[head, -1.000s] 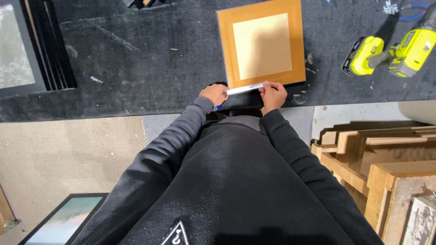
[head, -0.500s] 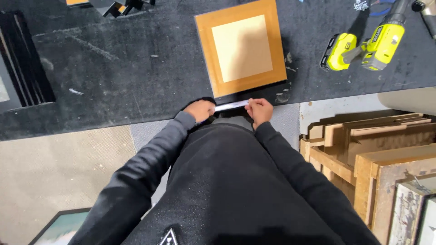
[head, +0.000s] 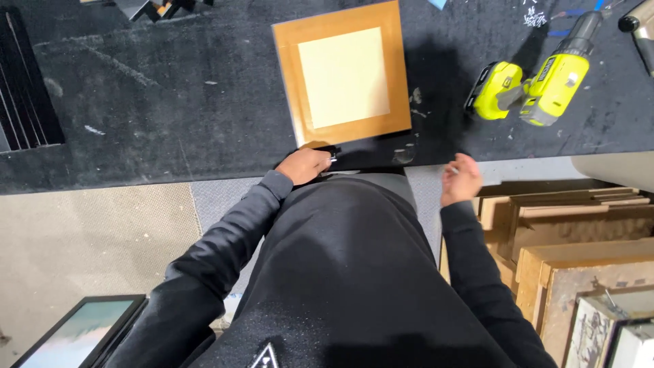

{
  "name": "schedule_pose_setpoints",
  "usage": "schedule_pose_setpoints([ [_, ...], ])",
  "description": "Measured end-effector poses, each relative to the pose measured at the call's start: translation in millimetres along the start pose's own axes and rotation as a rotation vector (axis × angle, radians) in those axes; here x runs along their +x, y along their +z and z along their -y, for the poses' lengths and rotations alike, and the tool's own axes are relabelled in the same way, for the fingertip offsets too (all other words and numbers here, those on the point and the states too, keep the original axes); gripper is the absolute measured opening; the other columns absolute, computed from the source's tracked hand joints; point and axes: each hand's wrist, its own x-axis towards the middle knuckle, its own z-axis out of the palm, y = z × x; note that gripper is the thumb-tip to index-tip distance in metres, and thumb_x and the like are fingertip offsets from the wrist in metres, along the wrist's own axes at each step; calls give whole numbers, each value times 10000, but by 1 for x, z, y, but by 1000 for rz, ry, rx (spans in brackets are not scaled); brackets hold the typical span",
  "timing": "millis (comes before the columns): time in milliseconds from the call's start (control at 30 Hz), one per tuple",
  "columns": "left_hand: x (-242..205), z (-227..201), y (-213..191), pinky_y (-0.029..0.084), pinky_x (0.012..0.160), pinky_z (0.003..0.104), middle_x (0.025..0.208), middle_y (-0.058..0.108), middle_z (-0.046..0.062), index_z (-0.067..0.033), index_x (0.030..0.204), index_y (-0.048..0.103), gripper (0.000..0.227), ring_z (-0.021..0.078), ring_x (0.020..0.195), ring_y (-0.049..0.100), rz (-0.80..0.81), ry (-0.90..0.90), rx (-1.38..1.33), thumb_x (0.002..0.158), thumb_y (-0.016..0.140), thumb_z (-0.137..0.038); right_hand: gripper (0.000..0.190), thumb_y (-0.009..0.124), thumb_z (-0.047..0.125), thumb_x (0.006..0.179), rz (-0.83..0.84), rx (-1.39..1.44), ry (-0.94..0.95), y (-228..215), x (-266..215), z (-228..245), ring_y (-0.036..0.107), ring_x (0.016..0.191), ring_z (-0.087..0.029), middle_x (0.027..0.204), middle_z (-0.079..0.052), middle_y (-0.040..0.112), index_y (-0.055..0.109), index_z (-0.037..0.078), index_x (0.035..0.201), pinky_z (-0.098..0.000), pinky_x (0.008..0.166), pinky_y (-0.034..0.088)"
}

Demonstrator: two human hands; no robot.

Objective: The person assembles picture frames by placing printed images into black frames, then attaching metal hanging hardware to the back of the frames using a cordless drill. The person handles multiple frames and tools on a workbench.

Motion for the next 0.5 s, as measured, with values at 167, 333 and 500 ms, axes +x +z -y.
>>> schedule_pose_setpoints([
  [167, 57, -67, 11, 560, 832, 490, 882, 734, 142, -115, 923, 655, 338, 384, 896, 693, -25, 23, -39, 1094, 456, -329, 173, 574, 106, 950, -81, -51, -71, -41, 64, 54, 619, 574, -64, 708, 7, 582, 680, 238, 984, -122, 526, 524],
  [333, 160, -128, 33, 564, 814, 499, 818, 723, 160, -86, 904, 680, 339, 414, 872, 701, -89, 32, -16, 1077, 481, -299, 163, 553, 56, 955, -14, -135, -208, -55, 136, 125, 596, 560, -71, 706, -17, 561, 646, 188, 977, -117, 481, 474],
  [500, 259, -153, 46, 594, 748, 482, 912, 731, 183, -75, 1074, 664, 382, 380, 853, 718, -230, -50, 149, 1113, 412, -359, 195, 629, 7, 884, 159, -411, -584, -28, 230, 161, 670, 656, -80, 786, -53, 671, 709, 148, 994, -176, 594, 564],
])
